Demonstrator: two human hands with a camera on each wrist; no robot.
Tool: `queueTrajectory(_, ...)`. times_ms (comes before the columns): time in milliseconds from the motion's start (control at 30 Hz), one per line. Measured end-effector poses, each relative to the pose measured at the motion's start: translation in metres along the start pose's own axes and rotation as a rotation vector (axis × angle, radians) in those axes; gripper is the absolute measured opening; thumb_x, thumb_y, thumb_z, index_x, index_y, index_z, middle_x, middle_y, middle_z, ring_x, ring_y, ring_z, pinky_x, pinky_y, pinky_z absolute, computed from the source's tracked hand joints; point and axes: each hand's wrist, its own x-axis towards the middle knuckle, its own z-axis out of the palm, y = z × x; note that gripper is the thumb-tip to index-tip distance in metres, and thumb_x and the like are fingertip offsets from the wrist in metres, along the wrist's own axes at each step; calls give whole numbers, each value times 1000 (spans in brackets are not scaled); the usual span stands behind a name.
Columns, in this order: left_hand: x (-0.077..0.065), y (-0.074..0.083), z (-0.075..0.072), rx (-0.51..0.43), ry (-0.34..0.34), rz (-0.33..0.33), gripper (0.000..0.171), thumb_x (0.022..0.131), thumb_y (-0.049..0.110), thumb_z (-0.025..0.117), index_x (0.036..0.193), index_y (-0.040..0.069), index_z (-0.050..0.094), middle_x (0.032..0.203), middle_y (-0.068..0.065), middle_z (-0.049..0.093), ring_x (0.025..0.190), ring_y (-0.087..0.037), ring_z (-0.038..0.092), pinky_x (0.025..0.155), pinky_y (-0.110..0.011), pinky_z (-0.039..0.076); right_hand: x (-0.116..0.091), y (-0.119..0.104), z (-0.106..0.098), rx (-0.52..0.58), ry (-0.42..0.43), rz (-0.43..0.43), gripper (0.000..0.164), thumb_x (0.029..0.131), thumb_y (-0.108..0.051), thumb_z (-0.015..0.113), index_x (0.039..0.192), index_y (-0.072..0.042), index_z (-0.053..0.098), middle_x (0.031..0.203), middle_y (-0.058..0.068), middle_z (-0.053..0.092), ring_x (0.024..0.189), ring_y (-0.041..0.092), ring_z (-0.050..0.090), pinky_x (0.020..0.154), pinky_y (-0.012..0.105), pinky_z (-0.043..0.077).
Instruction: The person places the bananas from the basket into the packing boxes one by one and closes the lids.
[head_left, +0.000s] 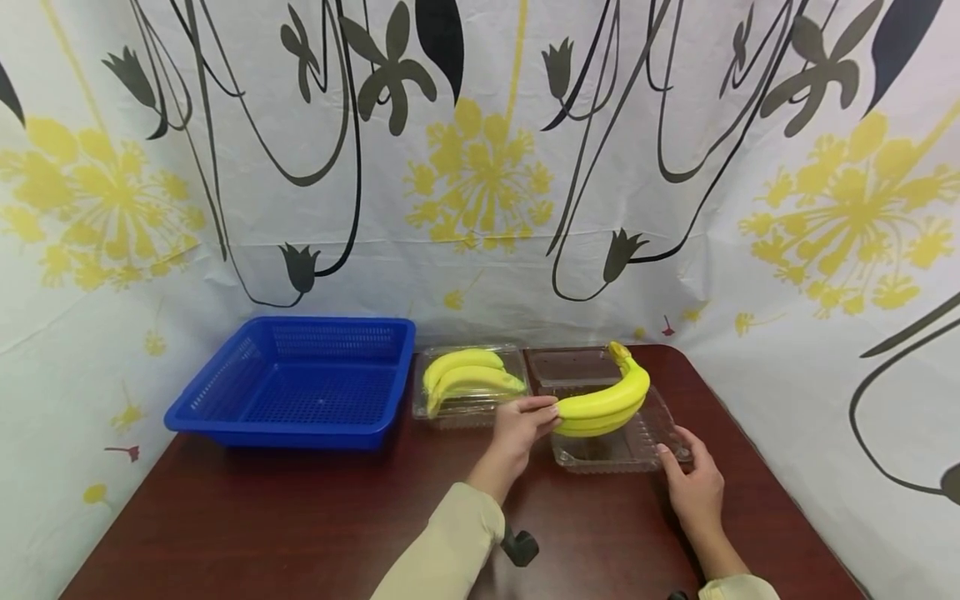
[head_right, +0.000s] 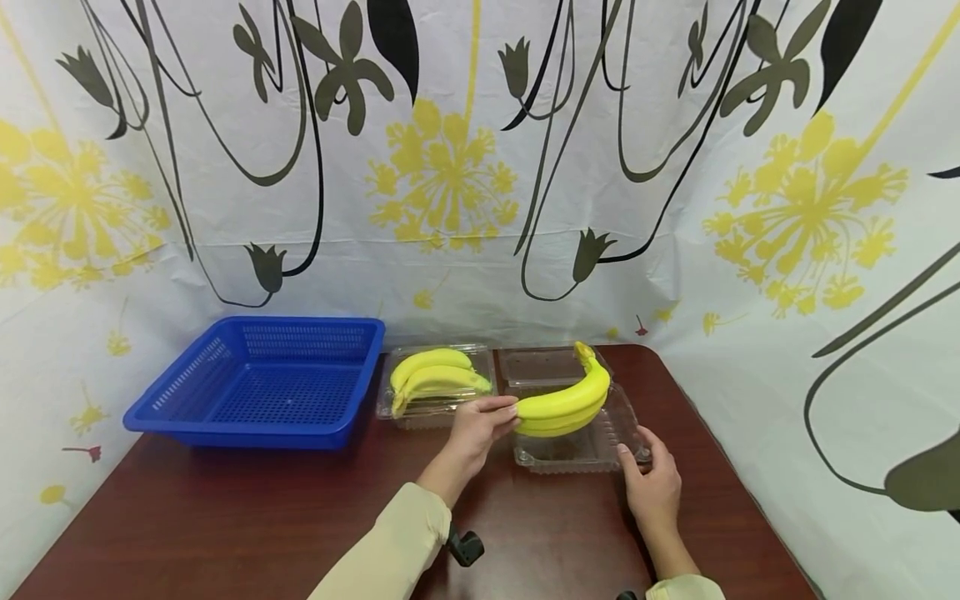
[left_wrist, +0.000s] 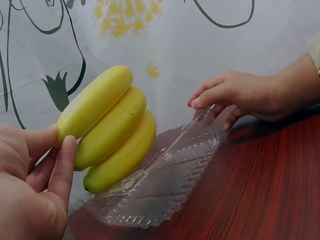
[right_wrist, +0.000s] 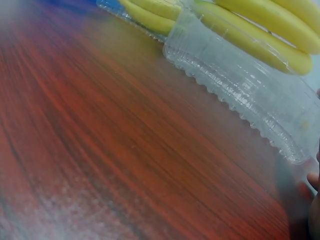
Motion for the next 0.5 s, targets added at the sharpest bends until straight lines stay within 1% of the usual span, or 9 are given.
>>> queueTrajectory(167,3,-5,5,47,4,-34,23,84,-10,69,106,-16,67,97,-15,68,76,-17,69,78,-35,56,1,1,0,-6,-2,-10,44,92,-20,69,133,-6,58,123,11,63,91,-7,46,69,8,37)
queueTrajectory(300,3,-12,4,91,18,-65,21,83,-8,70,103,-14,69,95,-15,69,75,-17,69,77,-34,57,0,-1,0,-15,-3,-12,44,91,-20,69,132,-7,58,122,11,63,90,-5,47,69,8,37)
queueTrajectory(367,3,-15,2,115,23,-70,19,83,-8,70,101,-13,70,93,-14,69,74,-17,69,76,-33,57,0,-1,-1,-17,-5,-17,44,91,-20,70,132,-7,59,122,11,63,90,-4,48,69,9,37)
queueTrajectory(500,3,-20,1,181,25,-47,14,82,-8,71,96,-10,73,90,-13,70,71,-16,68,74,-32,57,0,-2,-2,-12,-9,-28,44,91,-20,69,131,-6,59,121,13,63,93,0,49,70,10,37)
